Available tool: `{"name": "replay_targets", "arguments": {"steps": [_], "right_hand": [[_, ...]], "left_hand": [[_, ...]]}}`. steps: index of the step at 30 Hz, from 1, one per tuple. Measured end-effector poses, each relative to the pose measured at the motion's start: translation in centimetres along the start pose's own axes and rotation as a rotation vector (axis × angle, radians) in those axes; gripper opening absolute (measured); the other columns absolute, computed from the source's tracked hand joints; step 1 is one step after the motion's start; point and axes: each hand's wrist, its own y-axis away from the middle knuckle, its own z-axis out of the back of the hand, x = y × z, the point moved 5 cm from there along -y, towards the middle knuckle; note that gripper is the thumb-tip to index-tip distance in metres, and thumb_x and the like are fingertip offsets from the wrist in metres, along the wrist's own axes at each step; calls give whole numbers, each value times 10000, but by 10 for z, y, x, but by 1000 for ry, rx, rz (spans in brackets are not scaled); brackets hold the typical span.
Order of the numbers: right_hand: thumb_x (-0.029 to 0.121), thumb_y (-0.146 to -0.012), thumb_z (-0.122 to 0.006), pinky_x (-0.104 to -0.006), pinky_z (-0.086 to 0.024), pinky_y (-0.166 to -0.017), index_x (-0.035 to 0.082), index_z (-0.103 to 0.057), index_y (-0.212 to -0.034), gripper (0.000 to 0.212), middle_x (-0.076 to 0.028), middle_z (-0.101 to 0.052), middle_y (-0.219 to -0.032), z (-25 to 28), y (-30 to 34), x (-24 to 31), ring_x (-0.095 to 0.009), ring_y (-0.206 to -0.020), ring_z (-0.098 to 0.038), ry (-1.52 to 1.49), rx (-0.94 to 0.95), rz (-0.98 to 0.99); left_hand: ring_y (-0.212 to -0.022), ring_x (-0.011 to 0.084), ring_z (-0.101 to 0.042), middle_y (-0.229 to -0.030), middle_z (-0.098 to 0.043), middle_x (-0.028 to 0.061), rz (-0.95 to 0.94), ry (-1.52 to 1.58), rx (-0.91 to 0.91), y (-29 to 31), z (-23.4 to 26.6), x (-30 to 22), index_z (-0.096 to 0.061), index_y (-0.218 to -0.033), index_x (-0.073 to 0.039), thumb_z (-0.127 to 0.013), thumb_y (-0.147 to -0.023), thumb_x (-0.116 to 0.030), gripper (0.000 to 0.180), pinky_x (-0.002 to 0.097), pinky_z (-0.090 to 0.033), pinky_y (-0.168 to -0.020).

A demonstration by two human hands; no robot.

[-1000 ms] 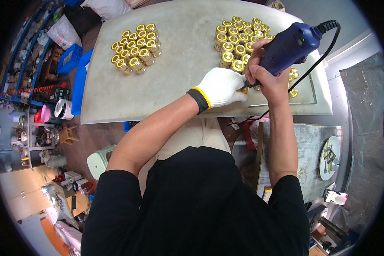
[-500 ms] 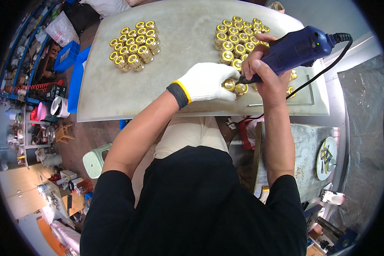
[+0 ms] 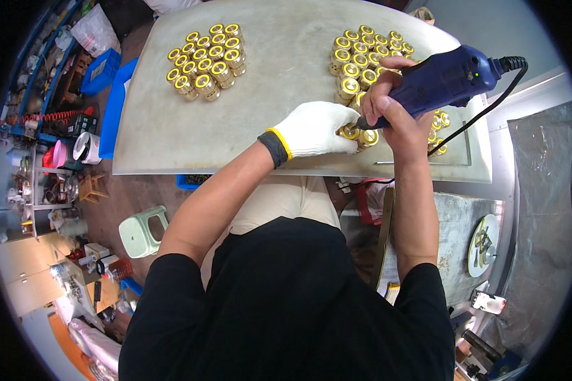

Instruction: The person assembles small metal components by hand, joining them with screws using an electric screwdriver.

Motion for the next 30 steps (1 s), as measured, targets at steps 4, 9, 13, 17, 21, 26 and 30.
{"name": "replay_targets", "arguments": {"steps": [4, 9, 13, 17, 21, 26, 30], "right_hand": [[-16, -841, -757, -286, -515, -611, -25, -599, -1290, 476, -63, -658, -813, -5, 2, -2, -133, -664, -640, 40, 22, -71], [-38, -795, -818, -269, -518, -620, 29, -626, -1199, 452, -57, -656, -891, -17, -3, -2, -113, -727, -644, 203, 57, -185], [31, -823, -834, -306, -515, -589, 12, -564, -1187, 454, -75, -616, -771, -19, -5, 1, -165, -627, -614, 271, 51, -142], [-16, -793, -829, -268, -517, -610, 14, -623, -1219, 474, -55, -643, -853, -13, -3, -6, -118, -696, -636, 150, 70, -179], [-26, -792, -806, -268, -514, -603, -3, -630, -1282, 521, -51, -645, -837, -18, -7, -4, -115, -676, -630, 137, 96, -152], [-43, -795, -750, -271, -499, -598, -25, -638, -1319, 536, -42, -650, -802, -11, -7, -1, -116, -660, -628, 121, 52, -128], [-40, -804, -726, -271, -486, -593, -32, -649, -1302, 504, -38, -653, -786, -10, -8, -1, -119, -642, -625, 105, 50, -112]], "left_hand": [[-1040, 388, -723, -1112, -761, 189, 32, -40, 18, -1, -2, 3, -729, -1185, -63, -789, -890, -417, 465, 453, -563, -909], [-1037, 387, -724, -1094, -763, 180, -22, -46, -45, 0, -6, 8, -724, -1170, -66, -798, -887, -441, 475, 450, -568, -909], [-1029, 394, -721, -1076, -758, 183, 11, -57, -25, -2, -7, 7, -712, -1182, -74, -787, -900, -464, 487, 454, -569, -904], [-1019, 400, -718, -1072, -754, 186, -11, -63, -31, 0, -6, 5, -707, -1165, -71, -782, -910, -463, 474, 464, -566, -889], [-997, 414, -713, -1038, -748, 193, -17, -56, -45, 2, -7, 8, -711, -1130, -65, -786, -903, -459, 460, 470, -562, -875], [-959, 432, -724, -993, -746, 237, -18, -39, -68, 1, -3, 0, -735, -1078, -39, -775, -865, -429, 446, 490, -567, -852], [-961, 432, -725, -987, -747, 237, 13, -69, -50, 0, -1, 1, -735, -1073, -41, -771, -869, -432, 443, 485, -568, -853]]}}
